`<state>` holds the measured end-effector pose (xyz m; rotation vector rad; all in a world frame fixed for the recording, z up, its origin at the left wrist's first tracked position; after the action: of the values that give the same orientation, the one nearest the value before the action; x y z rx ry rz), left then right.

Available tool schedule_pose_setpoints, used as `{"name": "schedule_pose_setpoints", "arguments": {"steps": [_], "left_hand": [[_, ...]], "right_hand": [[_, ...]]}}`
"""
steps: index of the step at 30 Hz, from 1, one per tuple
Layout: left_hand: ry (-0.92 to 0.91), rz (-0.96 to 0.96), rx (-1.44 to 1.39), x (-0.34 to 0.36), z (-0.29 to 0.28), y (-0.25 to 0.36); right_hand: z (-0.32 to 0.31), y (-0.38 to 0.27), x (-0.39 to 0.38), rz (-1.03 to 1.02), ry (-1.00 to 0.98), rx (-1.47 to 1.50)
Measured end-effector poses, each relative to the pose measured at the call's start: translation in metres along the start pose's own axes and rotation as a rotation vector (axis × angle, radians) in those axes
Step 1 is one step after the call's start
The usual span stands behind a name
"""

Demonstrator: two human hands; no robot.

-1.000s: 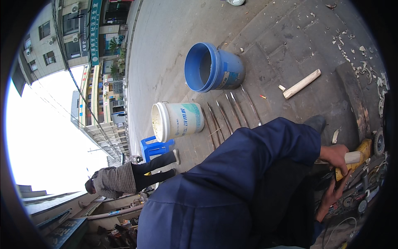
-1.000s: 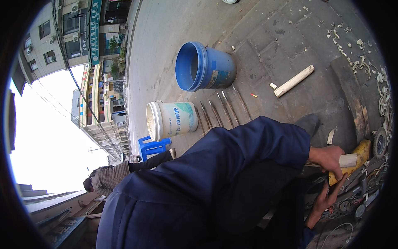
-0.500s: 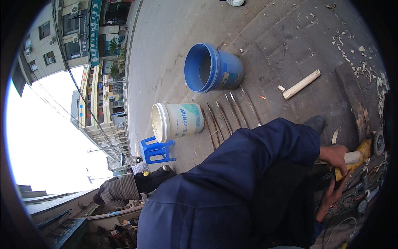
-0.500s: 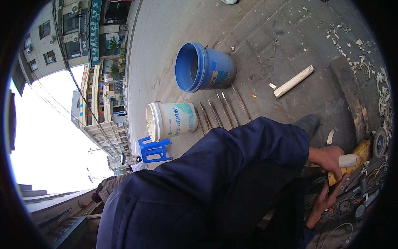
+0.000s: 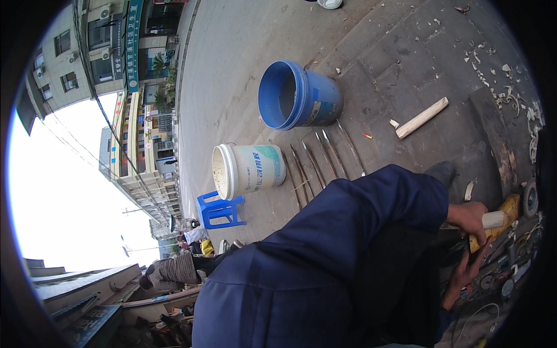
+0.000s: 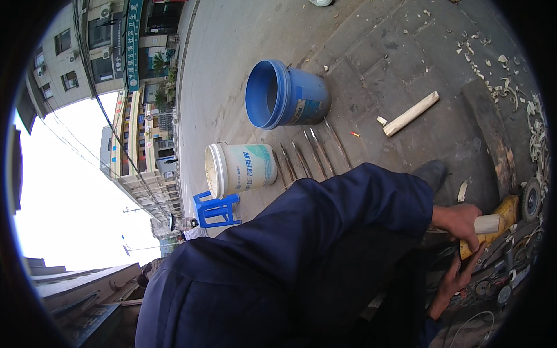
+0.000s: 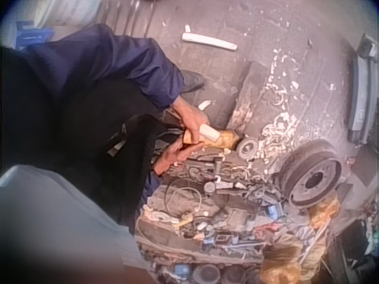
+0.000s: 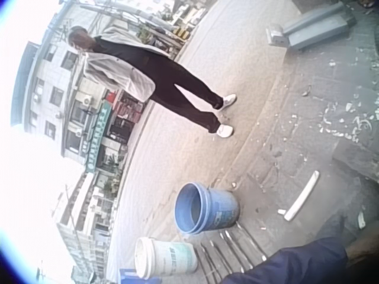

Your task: The person splits a short white wooden dowel into two halves by hand, then uses a handheld angle grinder to smooth the cut ends. They inspect the pieces and continue grinding the ends while seated on the ground.

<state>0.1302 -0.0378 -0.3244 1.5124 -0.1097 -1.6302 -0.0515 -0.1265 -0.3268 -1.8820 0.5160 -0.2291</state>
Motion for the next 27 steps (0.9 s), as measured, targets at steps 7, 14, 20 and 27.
{"name": "schedule_pose_setpoints", "arguments": {"steps": [7, 14, 20, 27], "left_hand": [[0.009, -0.002, -0.009, 0.001, 0.003, -0.001], [-0.010, 0.006, -0.021, 0.003, 0.007, -0.001], [-0.073, -0.005, -0.063, 0.001, 0.009, -0.001], [-0.161, 0.037, -0.123, -0.003, 0.010, 0.003]], "right_hand": [[-0.002, 0.000, -0.001, 0.004, 0.005, 0.027], [-0.004, -0.002, -0.003, -0.006, 0.004, -0.017], [-0.007, 0.002, -0.007, 0.004, 0.004, -0.005], [-0.005, -0.010, 0.000, -0.042, -0.018, -0.107]]}}
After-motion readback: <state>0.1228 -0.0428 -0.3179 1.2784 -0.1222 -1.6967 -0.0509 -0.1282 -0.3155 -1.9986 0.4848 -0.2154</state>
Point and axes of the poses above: each hand's wrist, its own x-axis towards the middle knuckle, its own z-axis out of the palm, y = z × x, the point moved 5 cm from there along x, towards the middle knuckle, and after that the axes turned 7 degrees about -z, right-handed, at the moved point
